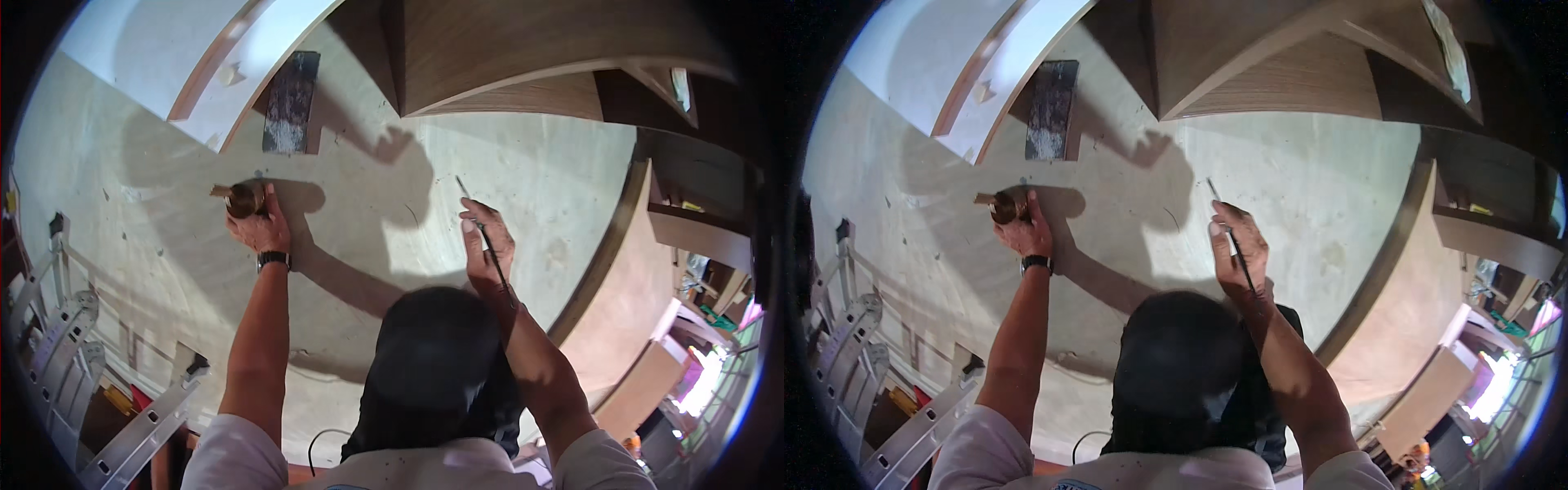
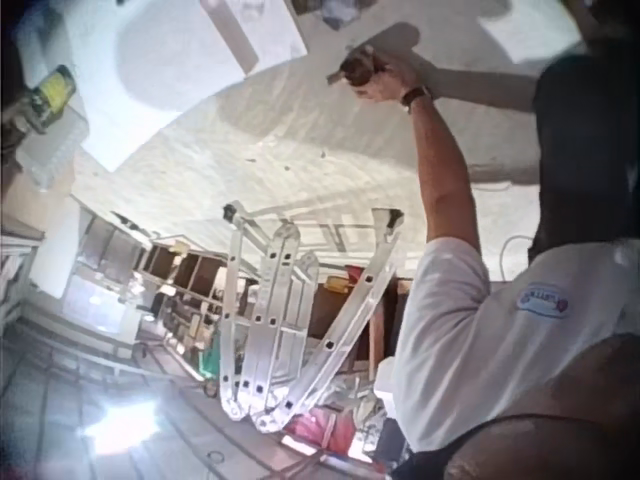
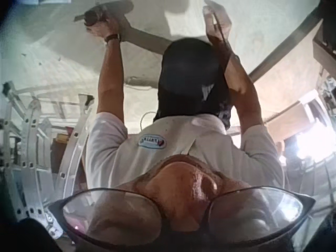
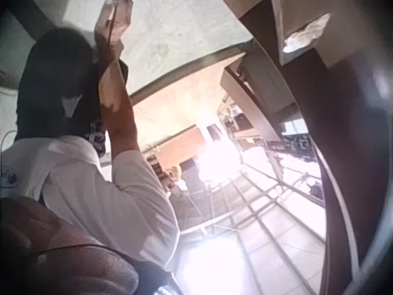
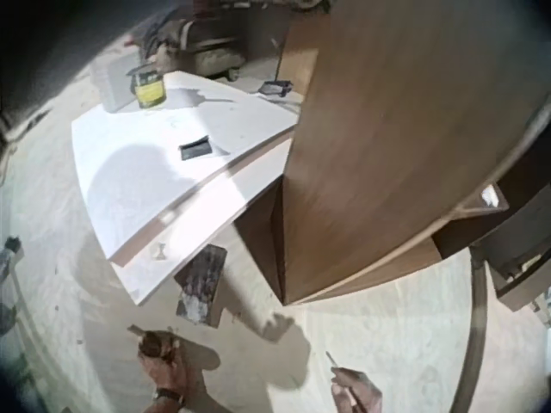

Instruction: The person cleans a wood cabinet with a cloth, then applies a finish using a small brush, dipping it into a container and wiping the excess off the edges of the cabinet.

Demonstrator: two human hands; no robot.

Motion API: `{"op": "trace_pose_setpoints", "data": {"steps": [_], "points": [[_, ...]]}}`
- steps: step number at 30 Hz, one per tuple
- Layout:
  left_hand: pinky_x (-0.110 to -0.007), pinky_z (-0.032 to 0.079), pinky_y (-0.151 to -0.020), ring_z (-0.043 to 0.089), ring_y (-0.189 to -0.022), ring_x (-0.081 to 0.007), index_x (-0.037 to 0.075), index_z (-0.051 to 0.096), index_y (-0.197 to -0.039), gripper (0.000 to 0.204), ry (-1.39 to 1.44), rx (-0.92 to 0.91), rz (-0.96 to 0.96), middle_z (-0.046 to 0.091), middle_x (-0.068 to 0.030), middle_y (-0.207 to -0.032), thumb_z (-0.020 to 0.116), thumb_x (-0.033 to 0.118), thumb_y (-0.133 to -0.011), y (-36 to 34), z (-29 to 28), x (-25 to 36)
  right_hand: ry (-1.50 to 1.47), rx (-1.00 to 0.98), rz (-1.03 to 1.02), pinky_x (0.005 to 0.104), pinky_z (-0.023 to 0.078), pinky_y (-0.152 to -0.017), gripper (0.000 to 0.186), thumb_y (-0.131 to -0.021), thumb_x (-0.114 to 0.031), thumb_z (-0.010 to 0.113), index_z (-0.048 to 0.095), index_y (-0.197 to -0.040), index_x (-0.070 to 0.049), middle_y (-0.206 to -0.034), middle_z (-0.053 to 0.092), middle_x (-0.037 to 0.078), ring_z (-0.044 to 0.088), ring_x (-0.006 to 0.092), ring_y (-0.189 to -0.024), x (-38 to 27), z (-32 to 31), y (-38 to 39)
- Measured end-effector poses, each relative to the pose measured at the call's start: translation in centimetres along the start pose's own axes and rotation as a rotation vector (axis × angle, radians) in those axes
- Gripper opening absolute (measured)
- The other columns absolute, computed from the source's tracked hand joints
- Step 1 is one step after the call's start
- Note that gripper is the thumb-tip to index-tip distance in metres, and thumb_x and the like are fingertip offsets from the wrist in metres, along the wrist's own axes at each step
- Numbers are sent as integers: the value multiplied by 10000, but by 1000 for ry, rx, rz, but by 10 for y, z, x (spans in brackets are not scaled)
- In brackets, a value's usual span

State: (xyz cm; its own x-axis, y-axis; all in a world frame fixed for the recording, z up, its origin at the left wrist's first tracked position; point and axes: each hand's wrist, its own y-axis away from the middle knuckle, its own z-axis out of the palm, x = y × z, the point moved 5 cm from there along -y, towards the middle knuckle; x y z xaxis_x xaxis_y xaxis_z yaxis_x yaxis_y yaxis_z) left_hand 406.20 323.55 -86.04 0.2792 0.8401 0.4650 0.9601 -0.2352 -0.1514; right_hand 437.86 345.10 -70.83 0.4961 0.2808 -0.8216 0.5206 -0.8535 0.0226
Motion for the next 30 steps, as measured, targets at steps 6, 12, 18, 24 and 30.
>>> {"op": "trace_pose_setpoints", "data": {"steps": [6, 12, 18, 24, 30], "points": [[-497, 360, -1075, 460, -1241, -387, 40, 550, -1353, 759, 55, 41, -20, 601, -157, -1290, 710, 585, -850, -7, 5, -5, -154, 62, -181, 362, 538, -878, 311, -926, 11, 625, 651, -1235, 28, -1124, 683, 214, 683, 314, -986, 31, 46, -5], [-502, 338, -1081, 441, -1267, -380, 40, 534, -1376, 818, -2, -64, -98, 543, -175, -1363, 715, 613, -822, -5, 8, 1, -165, 146, -194, 425, 521, -935, 439, -927, -79, 636, 562, -1349, 14, -1260, 622, 235, 620, 384, -1129, 63, 63, 6], [-497, 346, -1067, 448, -1236, -385, 8, 576, -1330, 883, -50, 15, -40, 575, -196, -1301, 684, 699, -790, -3, 5, 4, -139, 171, -258, 450, 490, -970, 494, -943, -148, 623, 510, -1401, -2, -1347, 568, 224, 588, 388, -1154, 71, 85, -3], [-486, 348, -1072, 440, -1230, -381, -12, 631, -1264, 915, -176, -39, -58, 579, -195, -1292, 700, 736, -743, -2, 11, 1, -108, 208, -307, 475, 442, -989, 524, -965, -246, 610, 487, -1419, -14, -1377, 554, 195, 561, 357, -1184, 76, 105, -24], [-492, 356, -1079, 438, -1237, -382, -24, 547, -1333, 967, -226, -47, -79, 545, -206, -1291, 741, 706, -730, -7, 11, -4, -39, 221, -264, 454, 423, -947, 534, -953, -270, 617, 500, -1411, -22, -1365, 574, 166, 568, 327, -1114, 78, 116, -36]]}}
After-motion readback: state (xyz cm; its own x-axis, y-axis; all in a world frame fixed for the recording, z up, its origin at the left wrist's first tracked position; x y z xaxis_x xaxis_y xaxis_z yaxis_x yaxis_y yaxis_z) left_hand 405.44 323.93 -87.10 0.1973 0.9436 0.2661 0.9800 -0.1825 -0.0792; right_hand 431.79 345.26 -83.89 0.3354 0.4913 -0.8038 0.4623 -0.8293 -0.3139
